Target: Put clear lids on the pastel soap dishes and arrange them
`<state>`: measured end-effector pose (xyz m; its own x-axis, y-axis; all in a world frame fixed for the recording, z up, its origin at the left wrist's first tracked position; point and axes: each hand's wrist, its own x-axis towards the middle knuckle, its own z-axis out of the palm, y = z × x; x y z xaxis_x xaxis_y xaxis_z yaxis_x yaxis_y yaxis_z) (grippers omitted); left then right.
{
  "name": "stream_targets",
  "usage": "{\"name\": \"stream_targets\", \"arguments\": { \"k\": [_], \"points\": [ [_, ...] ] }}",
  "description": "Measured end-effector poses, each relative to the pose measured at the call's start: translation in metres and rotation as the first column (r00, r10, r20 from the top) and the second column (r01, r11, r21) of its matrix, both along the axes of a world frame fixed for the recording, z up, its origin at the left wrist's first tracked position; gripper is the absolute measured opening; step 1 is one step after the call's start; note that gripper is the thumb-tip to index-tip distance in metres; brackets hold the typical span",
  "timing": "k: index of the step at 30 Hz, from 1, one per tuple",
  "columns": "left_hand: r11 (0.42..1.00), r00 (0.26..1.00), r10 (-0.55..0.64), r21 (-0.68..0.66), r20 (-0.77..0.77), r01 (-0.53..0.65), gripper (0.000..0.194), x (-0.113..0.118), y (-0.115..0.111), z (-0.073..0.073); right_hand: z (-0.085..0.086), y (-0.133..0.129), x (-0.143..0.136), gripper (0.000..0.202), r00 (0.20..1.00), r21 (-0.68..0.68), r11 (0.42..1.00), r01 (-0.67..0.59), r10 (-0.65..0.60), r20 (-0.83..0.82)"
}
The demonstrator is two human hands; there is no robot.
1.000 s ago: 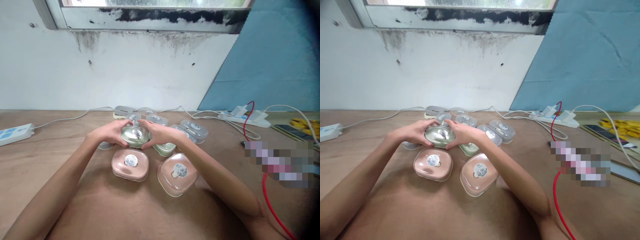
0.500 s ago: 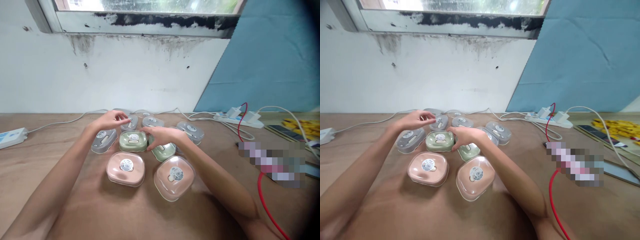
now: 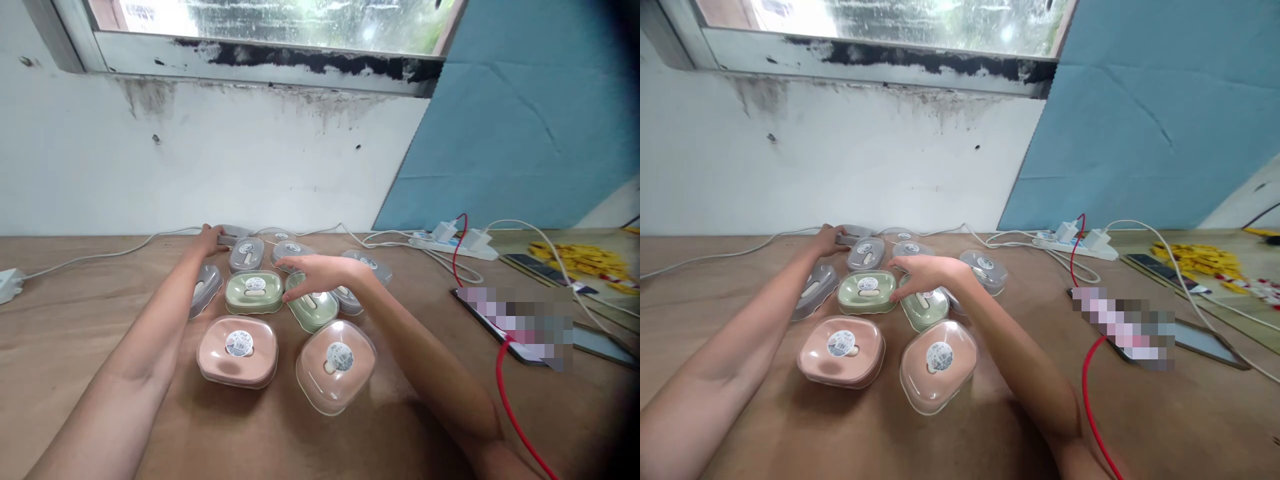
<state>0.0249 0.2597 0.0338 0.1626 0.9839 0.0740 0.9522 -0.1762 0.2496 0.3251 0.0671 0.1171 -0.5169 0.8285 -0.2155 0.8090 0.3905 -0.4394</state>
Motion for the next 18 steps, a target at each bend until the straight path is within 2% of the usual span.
{"name": "stream_targets", "arguments": {
  "k": [10, 18],
  "points": [
    [1.000, 0.999, -0.009, -0.024, 0.052, 0.010, 0.035, -0.019, -0.011, 0.007, -0.001, 0.002, 0.006, 0.084, 0.999, 0.021, 0.999, 0.030, -0.030, 0.030],
    [0.998, 0.997, 0.026, -0.056, 0.069, -0.022, 0.034, -0.021, -0.014, 0.013, 0.001, 0.003, 0.008, 0.089, 0.994, 0.018, 0.999, 0.050, -0.051, 0.093]
  ]
}}
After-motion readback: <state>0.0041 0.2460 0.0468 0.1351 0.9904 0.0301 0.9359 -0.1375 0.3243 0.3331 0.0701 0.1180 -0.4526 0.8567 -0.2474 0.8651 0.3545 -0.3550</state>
